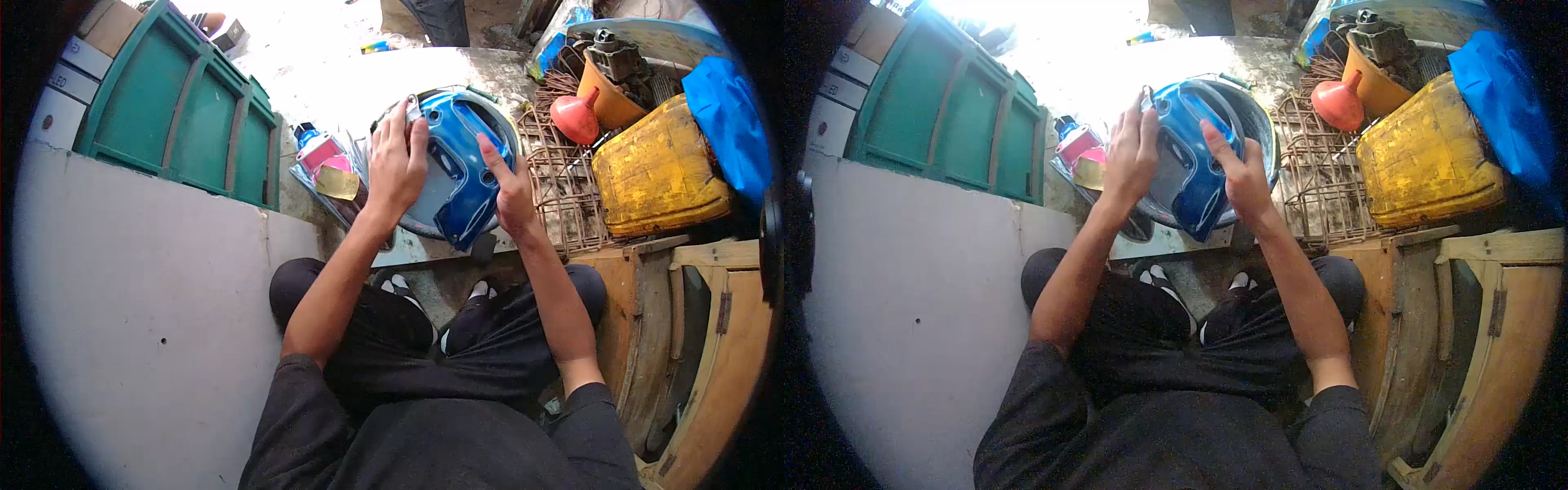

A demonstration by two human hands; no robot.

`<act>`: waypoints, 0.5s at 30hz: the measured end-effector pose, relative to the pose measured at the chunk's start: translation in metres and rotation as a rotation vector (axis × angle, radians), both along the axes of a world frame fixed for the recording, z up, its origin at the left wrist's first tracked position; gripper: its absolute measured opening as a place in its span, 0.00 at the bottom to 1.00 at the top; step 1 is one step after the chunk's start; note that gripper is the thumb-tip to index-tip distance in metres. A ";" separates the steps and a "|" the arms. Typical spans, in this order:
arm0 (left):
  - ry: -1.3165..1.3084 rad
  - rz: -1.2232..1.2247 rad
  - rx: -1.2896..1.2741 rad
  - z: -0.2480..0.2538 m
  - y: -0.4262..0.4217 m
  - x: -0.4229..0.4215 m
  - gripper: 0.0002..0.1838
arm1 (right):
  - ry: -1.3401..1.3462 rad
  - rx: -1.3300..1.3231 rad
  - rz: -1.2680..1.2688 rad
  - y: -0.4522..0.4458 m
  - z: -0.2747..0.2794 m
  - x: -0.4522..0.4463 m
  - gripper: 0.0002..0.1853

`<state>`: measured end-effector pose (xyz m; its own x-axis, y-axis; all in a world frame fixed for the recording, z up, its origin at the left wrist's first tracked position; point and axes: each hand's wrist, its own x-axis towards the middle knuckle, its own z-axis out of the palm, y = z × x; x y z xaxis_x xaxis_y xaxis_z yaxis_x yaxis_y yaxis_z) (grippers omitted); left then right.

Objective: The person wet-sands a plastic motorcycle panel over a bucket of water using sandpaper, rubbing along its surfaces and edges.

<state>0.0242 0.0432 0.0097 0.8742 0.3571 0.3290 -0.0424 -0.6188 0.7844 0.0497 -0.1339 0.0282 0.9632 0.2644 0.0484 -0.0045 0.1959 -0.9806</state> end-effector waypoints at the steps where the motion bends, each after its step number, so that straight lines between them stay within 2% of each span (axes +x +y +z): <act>1: -0.017 0.014 0.017 -0.002 -0.001 -0.001 0.30 | 0.082 0.037 0.057 0.004 0.017 -0.004 0.17; 3: -0.041 0.017 0.072 0.001 0.002 -0.002 0.29 | 0.107 0.054 0.009 0.005 0.021 -0.004 0.15; 7: 0.004 0.018 -0.036 0.009 0.010 -0.001 0.32 | 0.113 0.061 0.093 0.001 0.017 0.002 0.15; 9: 0.123 0.155 -0.056 -0.001 0.023 0.004 0.34 | 0.161 0.104 0.096 0.002 0.020 0.002 0.14; 11: 0.111 0.181 -0.077 -0.010 0.024 0.007 0.35 | 0.242 0.199 0.071 0.004 0.030 0.000 0.15; 13: 0.071 0.182 -0.196 0.001 0.018 0.003 0.34 | 0.273 0.217 0.074 0.002 0.031 0.000 0.17; 15: 0.050 0.197 -0.203 0.004 0.019 0.004 0.32 | 0.308 0.231 0.079 0.001 0.030 0.000 0.18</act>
<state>0.0284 0.0622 0.0139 0.7949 0.5756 0.1921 0.1045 -0.4417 0.8911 0.0502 -0.1331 0.0586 0.9190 0.3540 -0.1732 -0.3158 0.3985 -0.8611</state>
